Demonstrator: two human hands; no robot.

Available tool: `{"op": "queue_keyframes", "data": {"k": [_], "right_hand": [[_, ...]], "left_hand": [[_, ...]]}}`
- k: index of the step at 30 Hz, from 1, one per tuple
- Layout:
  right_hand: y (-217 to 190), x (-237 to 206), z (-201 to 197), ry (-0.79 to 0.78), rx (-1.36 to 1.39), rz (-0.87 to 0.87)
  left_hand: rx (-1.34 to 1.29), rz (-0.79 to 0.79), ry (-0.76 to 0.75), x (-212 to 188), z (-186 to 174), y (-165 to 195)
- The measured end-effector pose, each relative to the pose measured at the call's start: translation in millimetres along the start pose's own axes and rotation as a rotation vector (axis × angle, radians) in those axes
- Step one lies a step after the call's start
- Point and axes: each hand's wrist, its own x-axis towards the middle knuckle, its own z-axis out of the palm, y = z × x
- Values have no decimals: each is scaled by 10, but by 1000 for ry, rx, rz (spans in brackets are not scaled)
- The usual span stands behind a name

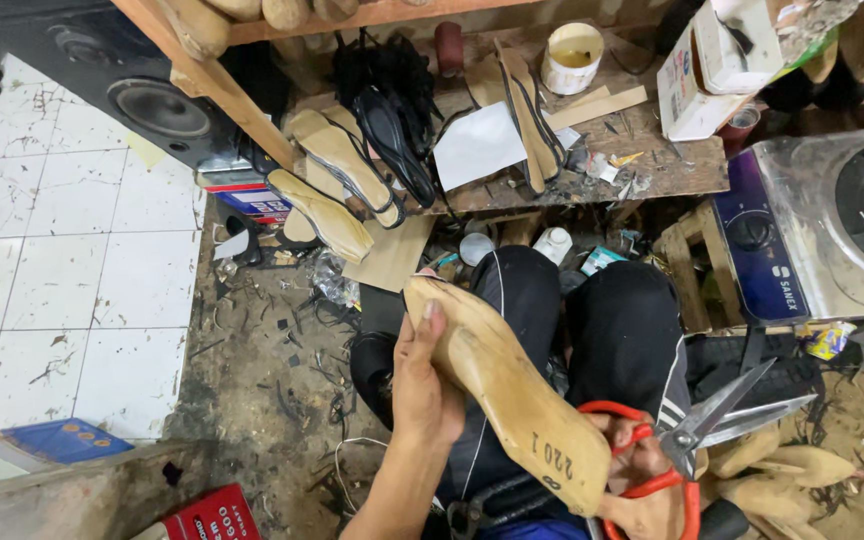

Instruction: The person sits on the floor of a shoe workshop and pulls the black fabric upper of a flat shoe over a wooden shoe last, smoothing and pressing it into shape. They use red-handled pliers to grip and tension the upper, then tap and press the shoe with a hammer and trim excess material along the sole edge with a blade.

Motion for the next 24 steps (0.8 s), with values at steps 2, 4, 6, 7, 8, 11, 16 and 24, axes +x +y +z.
{"op": "queue_keyframes", "data": {"k": [2,4,6,7,8,11,16,24], "right_hand": [[-203,-83,-201,21,42,-119],[-624,-165,-293,87,13,-254],[-1082,-194,-210,251,-117,-356],[-1219,-160,-102,248,-335,-430],[-1353,-150,51,250,-555,-497],[-1443,48,592,88,-1017,-538],[-1238,319,1144,109,-879,-324],[-595,310,1101,-35,-1020,-134]], "left_hand": [[82,-9,-116,28,-47,53],[218,-3,-293,-10,-152,131],[509,-46,-412,-74,-248,145],[655,-66,-478,-119,-285,119],[857,-94,-581,-193,-311,45],[1128,152,-996,-482,-299,-369],[466,-367,-745,-707,-315,-672],[-36,73,-234,-195,7,-635]]}}
